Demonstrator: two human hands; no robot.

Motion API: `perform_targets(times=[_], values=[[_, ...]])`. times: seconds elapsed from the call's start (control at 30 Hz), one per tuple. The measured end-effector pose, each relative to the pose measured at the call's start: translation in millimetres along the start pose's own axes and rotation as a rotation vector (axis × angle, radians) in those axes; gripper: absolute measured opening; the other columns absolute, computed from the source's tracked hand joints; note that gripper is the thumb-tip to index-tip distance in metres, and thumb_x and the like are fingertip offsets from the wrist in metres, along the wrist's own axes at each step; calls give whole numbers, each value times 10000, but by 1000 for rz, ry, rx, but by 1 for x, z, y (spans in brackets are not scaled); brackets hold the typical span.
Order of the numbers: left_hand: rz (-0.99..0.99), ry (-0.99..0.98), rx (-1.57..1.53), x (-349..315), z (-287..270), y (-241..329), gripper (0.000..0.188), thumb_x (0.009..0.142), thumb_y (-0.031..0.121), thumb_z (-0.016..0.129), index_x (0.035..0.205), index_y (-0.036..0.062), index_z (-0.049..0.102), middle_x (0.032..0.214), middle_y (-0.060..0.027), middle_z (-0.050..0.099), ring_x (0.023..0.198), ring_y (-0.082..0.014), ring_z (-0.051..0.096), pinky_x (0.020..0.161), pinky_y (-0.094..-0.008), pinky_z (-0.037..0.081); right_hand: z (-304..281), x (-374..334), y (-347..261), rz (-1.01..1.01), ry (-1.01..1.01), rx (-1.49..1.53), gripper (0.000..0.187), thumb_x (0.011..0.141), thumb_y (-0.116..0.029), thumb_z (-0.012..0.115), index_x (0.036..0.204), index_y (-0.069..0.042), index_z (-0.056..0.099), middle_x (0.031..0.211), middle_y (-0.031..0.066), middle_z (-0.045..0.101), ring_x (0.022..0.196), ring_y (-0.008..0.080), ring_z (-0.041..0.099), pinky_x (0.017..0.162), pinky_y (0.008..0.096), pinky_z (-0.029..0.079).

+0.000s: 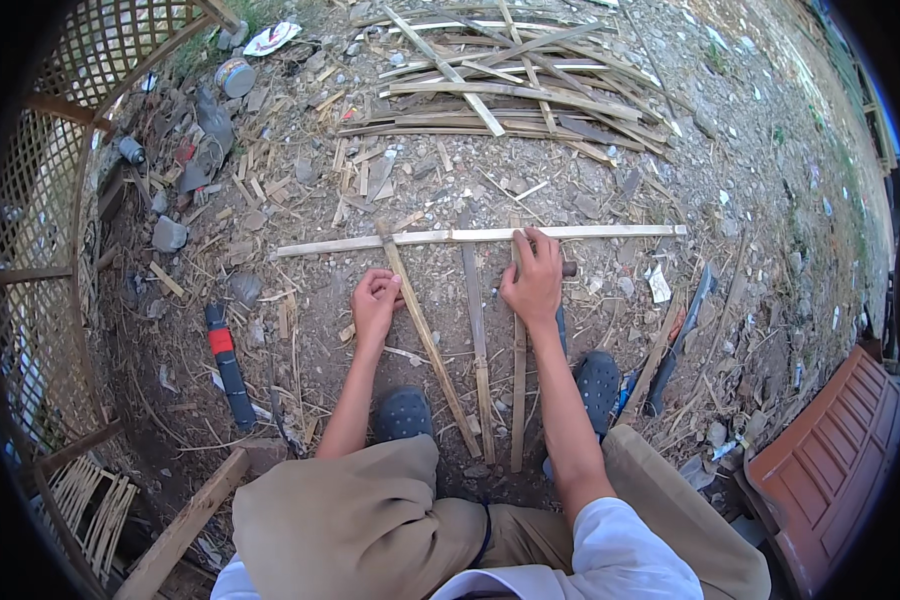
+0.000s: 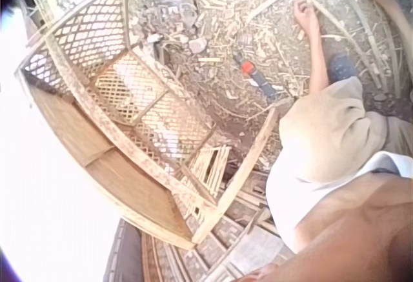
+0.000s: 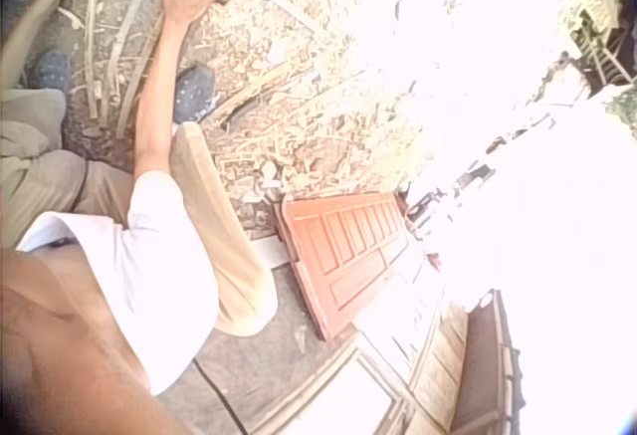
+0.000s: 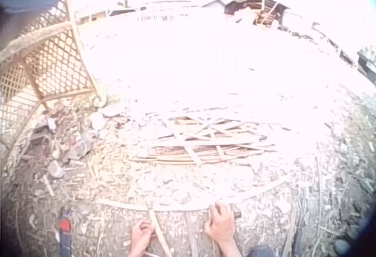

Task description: The person constructs a wooden frame by placing thin bamboo strips onto a horizontal support, positioning small wooden blocks at the joints, and securing them using a hammer and nails.

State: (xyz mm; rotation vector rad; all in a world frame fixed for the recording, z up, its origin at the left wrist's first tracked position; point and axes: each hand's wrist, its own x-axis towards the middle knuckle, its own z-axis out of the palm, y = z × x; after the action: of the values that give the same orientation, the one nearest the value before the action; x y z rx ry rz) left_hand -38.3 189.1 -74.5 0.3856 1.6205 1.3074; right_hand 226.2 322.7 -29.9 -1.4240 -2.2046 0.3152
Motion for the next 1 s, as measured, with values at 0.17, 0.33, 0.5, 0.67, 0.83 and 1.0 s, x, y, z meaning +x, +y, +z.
perform_targets(times=[0.17,0.33,0.5,0.67,0.83,1.0], values=[[25,-4,22,1,1,0,121,1091,141,721,1155,50,675,950,3,717,859,-80,712,761,-270,638,1,-1,2,1,4,0,566,801,-59,702,1366,-19,691,1399,169,618,1327,380,582,1071,513,500],[32,-1,21,2,-2,-4,137,1092,158,726,1159,51,673,958,-2,730,857,-81,715,756,-266,629,2,0,0,-4,1,-1,582,795,-64,706,1375,-22,693,1393,166,620,1322,381,584,1069,516,499],[29,7,38,3,0,-2,137,1084,120,730,1161,24,671,959,-18,728,849,-91,717,740,-273,650,0,0,2,1,7,-4,582,791,-67,708,1371,-23,696,1390,164,621,1322,380,584,1067,515,499],[19,7,42,2,0,-1,125,1085,114,723,1160,28,670,958,-17,727,853,-91,718,741,-272,649,1,-2,3,-1,14,-8,584,793,-71,705,1376,-33,699,1390,167,620,1322,375,582,1067,513,498],[29,3,50,2,-1,-4,144,1093,185,728,1152,68,667,969,-10,755,852,-92,727,745,-261,606,1,0,0,9,15,5,588,798,-65,696,1385,-35,696,1392,173,618,1318,374,581,1065,513,496],[31,3,56,3,-2,-5,158,1092,201,733,1152,70,669,966,-9,755,845,-90,725,745,-258,603,1,0,3,-23,13,-9,586,800,-59,690,1385,-34,694,1396,185,616,1311,384,581,1063,516,497]])
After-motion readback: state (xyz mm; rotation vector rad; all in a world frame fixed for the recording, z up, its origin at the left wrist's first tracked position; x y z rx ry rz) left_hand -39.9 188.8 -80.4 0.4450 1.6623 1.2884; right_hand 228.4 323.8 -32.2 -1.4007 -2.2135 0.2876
